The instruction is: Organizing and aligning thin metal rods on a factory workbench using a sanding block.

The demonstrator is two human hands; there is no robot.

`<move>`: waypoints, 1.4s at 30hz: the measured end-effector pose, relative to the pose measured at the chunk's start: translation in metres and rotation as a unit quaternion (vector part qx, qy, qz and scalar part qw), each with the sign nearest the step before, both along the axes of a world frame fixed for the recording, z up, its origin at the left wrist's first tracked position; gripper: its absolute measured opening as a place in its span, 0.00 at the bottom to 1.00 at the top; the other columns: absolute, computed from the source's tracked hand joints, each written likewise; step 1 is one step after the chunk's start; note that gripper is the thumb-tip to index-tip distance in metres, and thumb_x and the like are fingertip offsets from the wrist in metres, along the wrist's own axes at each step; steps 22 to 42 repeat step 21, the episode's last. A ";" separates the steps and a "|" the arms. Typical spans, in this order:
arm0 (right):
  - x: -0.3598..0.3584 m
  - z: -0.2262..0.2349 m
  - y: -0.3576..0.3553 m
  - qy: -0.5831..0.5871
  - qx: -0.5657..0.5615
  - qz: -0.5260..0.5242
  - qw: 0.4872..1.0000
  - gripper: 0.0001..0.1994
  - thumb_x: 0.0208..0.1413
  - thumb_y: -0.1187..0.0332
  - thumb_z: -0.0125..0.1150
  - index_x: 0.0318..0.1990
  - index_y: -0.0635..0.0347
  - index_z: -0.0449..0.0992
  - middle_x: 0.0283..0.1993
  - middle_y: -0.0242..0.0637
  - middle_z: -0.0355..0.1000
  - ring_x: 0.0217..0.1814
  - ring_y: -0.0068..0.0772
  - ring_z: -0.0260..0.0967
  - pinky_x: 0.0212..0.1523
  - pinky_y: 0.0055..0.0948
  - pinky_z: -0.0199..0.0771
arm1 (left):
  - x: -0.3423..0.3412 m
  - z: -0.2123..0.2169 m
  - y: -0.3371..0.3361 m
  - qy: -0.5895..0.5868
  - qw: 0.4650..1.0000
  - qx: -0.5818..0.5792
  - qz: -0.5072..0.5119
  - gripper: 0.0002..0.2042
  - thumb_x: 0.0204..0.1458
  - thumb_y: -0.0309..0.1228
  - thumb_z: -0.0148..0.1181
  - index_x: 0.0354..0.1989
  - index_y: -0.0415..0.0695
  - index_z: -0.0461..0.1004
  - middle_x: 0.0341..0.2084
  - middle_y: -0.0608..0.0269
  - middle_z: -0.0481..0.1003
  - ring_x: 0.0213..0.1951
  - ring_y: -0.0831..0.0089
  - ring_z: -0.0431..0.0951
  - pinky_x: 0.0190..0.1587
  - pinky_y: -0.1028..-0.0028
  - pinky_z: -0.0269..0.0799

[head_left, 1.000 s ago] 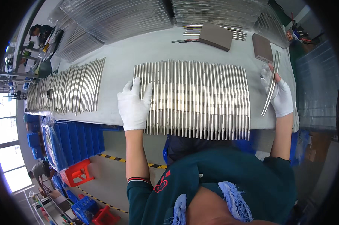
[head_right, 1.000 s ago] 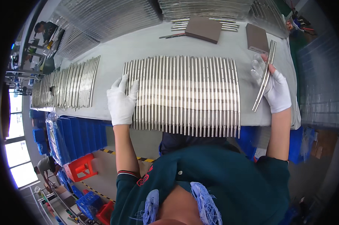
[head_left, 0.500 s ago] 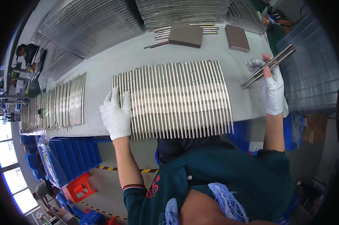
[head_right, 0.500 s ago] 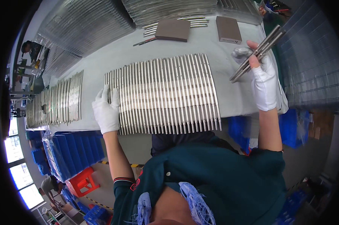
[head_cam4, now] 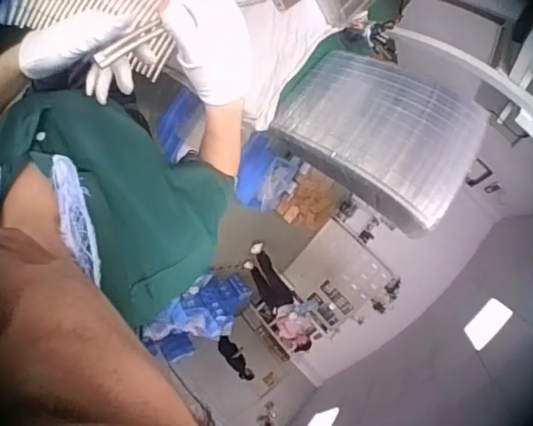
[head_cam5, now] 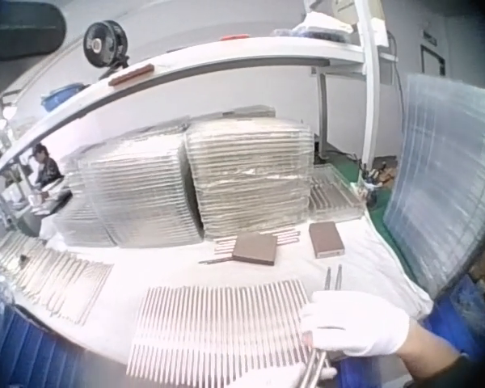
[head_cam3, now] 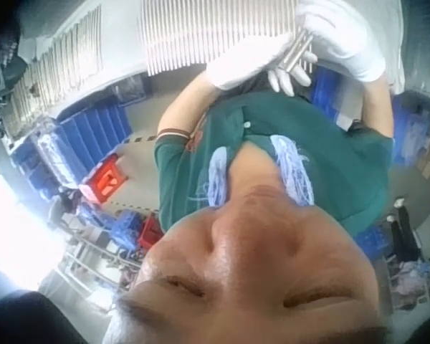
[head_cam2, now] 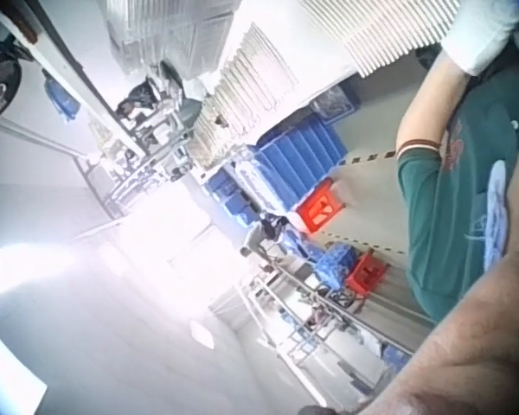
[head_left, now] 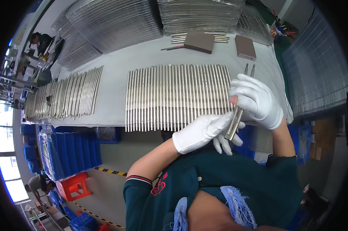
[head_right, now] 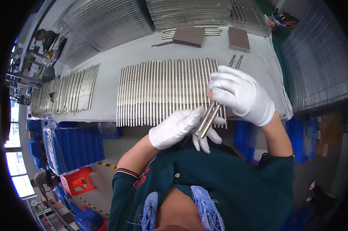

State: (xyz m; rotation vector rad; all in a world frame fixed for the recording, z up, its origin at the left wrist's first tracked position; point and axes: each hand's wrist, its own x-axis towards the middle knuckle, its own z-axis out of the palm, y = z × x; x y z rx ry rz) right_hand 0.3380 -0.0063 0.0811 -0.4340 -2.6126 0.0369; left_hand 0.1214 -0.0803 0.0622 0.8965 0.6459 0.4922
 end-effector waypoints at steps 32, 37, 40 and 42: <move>0.020 -0.023 -0.023 0.419 -0.539 -0.097 0.724 0.19 0.60 0.55 0.59 0.48 0.61 0.68 0.44 0.40 0.75 0.53 0.36 0.71 0.58 0.29 0.66 | 0.000 -0.014 -0.003 0.312 0.765 0.543 0.149 0.20 0.60 0.43 0.51 0.56 0.46 0.66 0.33 0.43 0.76 0.37 0.48 0.78 0.41 0.58 0.72; 0.020 -0.023 -0.023 0.419 -0.539 -0.097 0.724 0.19 0.60 0.55 0.59 0.48 0.61 0.68 0.44 0.40 0.75 0.53 0.36 0.71 0.58 0.29 0.66 | 0.000 -0.014 -0.003 0.312 0.765 0.543 0.149 0.20 0.60 0.43 0.51 0.56 0.46 0.66 0.33 0.43 0.76 0.37 0.48 0.78 0.41 0.58 0.72; 0.020 -0.023 -0.023 0.419 -0.539 -0.097 0.724 0.19 0.60 0.55 0.59 0.48 0.61 0.68 0.44 0.40 0.75 0.53 0.36 0.71 0.58 0.29 0.66 | 0.000 -0.014 -0.003 0.312 0.765 0.543 0.149 0.20 0.60 0.43 0.51 0.56 0.46 0.66 0.33 0.43 0.76 0.37 0.48 0.78 0.41 0.58 0.72; 0.020 -0.023 -0.023 0.419 -0.539 -0.097 0.724 0.19 0.60 0.55 0.59 0.48 0.61 0.68 0.44 0.40 0.75 0.53 0.36 0.71 0.58 0.29 0.66 | 0.000 -0.014 -0.003 0.312 0.765 0.543 0.149 0.20 0.60 0.43 0.51 0.56 0.46 0.66 0.33 0.43 0.76 0.37 0.48 0.78 0.41 0.58 0.72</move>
